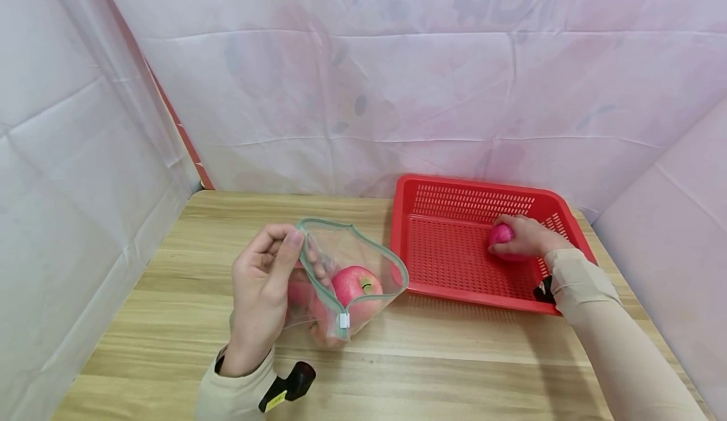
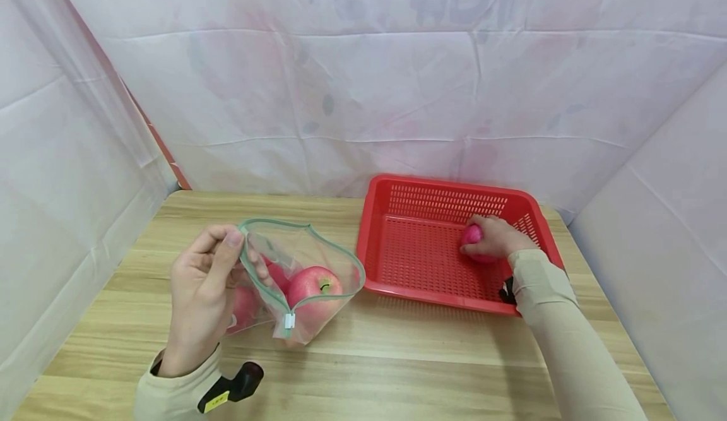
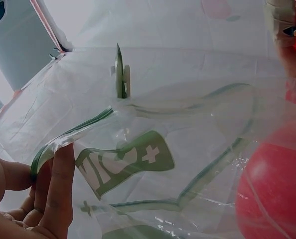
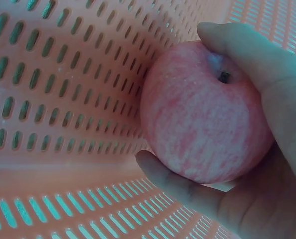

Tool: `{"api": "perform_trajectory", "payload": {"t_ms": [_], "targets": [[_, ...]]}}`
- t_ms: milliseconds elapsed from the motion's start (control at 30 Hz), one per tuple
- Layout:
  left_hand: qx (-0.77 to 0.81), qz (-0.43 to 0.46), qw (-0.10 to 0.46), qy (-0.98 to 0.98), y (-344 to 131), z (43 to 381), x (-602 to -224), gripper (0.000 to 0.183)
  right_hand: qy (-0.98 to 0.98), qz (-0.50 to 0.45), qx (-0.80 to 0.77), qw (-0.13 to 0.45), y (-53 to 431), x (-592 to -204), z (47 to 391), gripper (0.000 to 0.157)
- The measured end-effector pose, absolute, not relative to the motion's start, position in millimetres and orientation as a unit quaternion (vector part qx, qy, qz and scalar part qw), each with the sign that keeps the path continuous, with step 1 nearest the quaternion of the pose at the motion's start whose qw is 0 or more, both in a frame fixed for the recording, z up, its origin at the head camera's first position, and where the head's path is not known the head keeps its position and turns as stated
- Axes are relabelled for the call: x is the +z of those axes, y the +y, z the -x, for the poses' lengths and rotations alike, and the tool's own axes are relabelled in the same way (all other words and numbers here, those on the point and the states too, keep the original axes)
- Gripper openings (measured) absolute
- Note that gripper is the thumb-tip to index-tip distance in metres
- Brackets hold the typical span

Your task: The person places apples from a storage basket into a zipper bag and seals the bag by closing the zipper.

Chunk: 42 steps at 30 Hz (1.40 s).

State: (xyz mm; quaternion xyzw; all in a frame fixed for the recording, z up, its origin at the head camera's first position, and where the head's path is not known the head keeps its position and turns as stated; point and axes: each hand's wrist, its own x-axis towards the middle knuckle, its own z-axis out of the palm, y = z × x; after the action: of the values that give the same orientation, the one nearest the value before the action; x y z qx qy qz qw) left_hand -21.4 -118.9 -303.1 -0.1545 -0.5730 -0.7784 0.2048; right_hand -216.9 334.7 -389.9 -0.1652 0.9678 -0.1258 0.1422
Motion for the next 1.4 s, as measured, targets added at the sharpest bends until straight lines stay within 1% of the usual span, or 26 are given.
{"api": "perform_trajectory", "payload": {"t_ms": [133, 367, 767, 967, 1167, 1400], "targets": [[-0.779, 0.155, 0.204, -0.572, -118.9, 21.4, -302.9, 0.010, 0.968, 0.166, -0.125, 0.140, 333.9, -389.7, 216.7, 0.058], [-0.784, 0.160, 0.201, -0.565, -119.2, 21.5, -302.8, 0.010, 0.966, 0.184, -0.127, 0.132, 334.5, -392.3, 218.3, 0.052], [-0.781, 0.157, 0.201, -0.570, -118.9, 20.7, -301.6, 0.010, 0.965, 0.196, -0.121, 0.124, 331.4, -390.0, 217.6, 0.052], [-0.777, 0.146, 0.195, -0.580, -119.2, 20.2, -301.4, 0.008, 0.965, 0.190, -0.126, 0.130, 329.4, -391.6, 217.9, 0.052], [-0.774, 0.143, 0.193, -0.586, -118.9, 20.4, -301.6, 0.008, 0.966, 0.193, -0.120, 0.124, 329.3, -394.2, 218.1, 0.051], [-0.772, 0.137, 0.190, -0.591, -118.3, 20.7, -301.3, 0.008, 0.964, 0.187, -0.129, 0.138, 329.5, -390.9, 218.1, 0.052]]}}
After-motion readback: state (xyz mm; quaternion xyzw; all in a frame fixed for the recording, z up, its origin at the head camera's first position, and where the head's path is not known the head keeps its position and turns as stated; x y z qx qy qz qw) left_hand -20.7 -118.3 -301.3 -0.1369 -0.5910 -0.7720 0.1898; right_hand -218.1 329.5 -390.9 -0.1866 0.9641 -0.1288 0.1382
